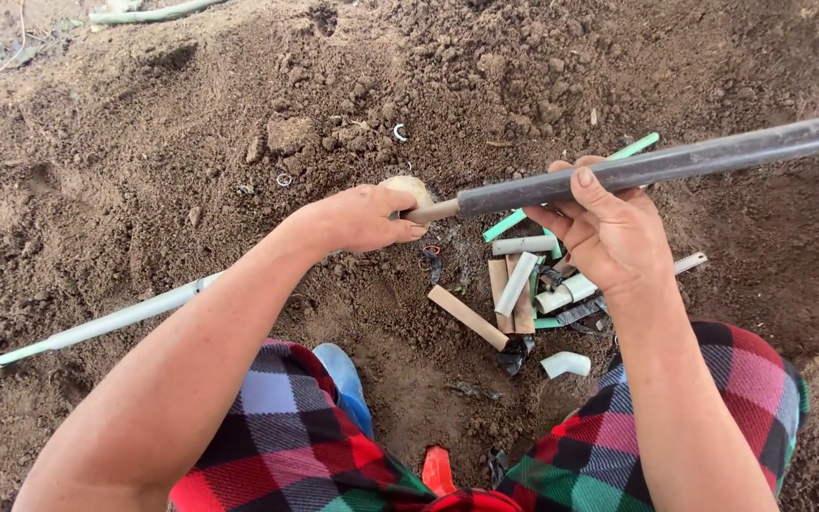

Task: Assembling a long-reach tool or spray gun component by connecting PVC pipes and wooden sticks using adhesive tape and a hand saw.

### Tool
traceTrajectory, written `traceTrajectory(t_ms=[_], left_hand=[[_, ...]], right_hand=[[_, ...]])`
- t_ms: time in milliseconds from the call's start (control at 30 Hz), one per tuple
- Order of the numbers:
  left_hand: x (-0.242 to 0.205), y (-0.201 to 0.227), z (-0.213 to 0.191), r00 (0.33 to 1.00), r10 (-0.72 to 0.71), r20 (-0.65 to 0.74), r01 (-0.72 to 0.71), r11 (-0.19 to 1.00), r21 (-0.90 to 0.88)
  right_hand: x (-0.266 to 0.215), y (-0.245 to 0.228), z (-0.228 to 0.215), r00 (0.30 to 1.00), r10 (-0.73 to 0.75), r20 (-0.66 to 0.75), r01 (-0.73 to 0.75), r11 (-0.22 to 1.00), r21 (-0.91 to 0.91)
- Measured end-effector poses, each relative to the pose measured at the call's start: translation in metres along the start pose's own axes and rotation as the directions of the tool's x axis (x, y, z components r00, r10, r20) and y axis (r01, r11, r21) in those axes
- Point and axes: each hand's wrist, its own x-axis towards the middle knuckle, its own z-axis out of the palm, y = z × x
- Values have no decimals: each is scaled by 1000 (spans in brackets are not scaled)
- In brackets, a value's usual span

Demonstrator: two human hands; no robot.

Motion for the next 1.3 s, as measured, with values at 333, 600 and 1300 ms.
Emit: traceTrajectory(t_ms=[333, 600, 1300], left_hand=[[0, 11, 3, 997, 60, 42, -63, 995, 75], [20, -27, 10, 992, 17, 121, -31, 993, 114], [20, -17, 18, 994, 12, 107, -21, 996, 83]], right_hand=[[-7, 32, 19, 999, 45, 7, -44, 996, -76], [-3, 30, 14, 999, 43, -11, -44, 996, -80], [-9, 42, 26, 998, 59, 2, -58, 992, -114]])
